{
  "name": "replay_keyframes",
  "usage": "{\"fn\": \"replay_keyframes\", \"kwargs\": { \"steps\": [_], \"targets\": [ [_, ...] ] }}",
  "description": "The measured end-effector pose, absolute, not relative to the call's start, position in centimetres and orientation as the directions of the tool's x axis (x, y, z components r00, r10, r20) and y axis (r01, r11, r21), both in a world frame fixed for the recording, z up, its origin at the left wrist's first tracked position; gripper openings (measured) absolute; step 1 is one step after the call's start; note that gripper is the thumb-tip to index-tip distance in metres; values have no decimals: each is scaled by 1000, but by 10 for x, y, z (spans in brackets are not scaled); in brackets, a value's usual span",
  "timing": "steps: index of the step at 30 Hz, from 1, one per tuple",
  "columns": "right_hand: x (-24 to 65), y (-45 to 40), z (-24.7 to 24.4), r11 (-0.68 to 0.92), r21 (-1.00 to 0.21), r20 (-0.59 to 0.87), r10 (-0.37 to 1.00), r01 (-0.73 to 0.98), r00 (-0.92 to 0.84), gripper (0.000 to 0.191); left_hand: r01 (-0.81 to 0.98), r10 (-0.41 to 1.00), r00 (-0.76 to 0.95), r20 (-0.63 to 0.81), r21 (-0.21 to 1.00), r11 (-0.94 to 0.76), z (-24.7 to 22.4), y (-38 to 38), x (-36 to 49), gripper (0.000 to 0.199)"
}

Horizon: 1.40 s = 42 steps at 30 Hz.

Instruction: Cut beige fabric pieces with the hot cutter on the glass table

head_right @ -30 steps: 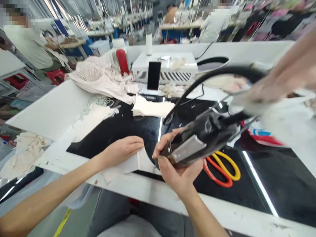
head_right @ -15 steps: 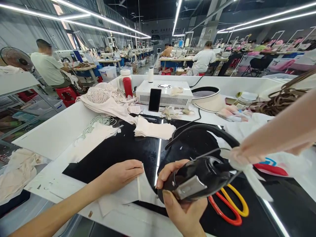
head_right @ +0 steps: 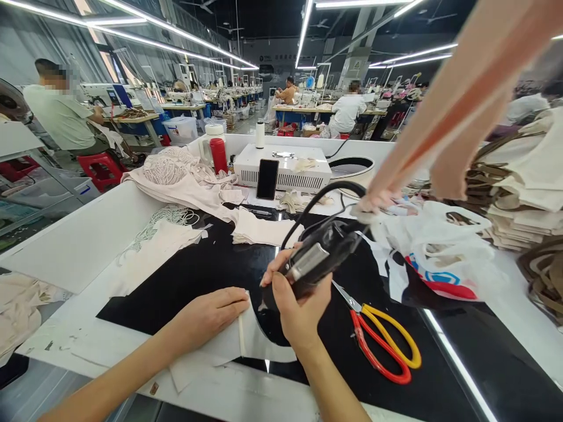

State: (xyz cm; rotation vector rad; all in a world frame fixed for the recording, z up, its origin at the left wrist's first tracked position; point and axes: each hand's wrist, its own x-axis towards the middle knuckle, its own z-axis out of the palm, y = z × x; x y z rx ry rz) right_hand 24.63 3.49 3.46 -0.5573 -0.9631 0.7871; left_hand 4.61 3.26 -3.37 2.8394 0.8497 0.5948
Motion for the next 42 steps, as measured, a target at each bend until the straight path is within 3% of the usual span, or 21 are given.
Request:
{"fn": "replay_keyframes", "kwargs": {
  "steps": [5,20,28,42],
  "targets": [
    [233,53,27,598,-723,512,800,-346,313,36,497,555,752,356,247,-832,-39,33,45,25],
    [227,54,18,598,-725,523,801,-341,293,31,503,515,750,415,146,-852,-40,34,47,21],
    [234,44,25,614,-704,536,789,-357,300,31,505,558,758,337,237,-830,-28,32,47,20],
    [231,40,21,576,-744,505,817,-338,279,30,471,543,742,393,270,-840,-30,34,45,22]
  ]
}}
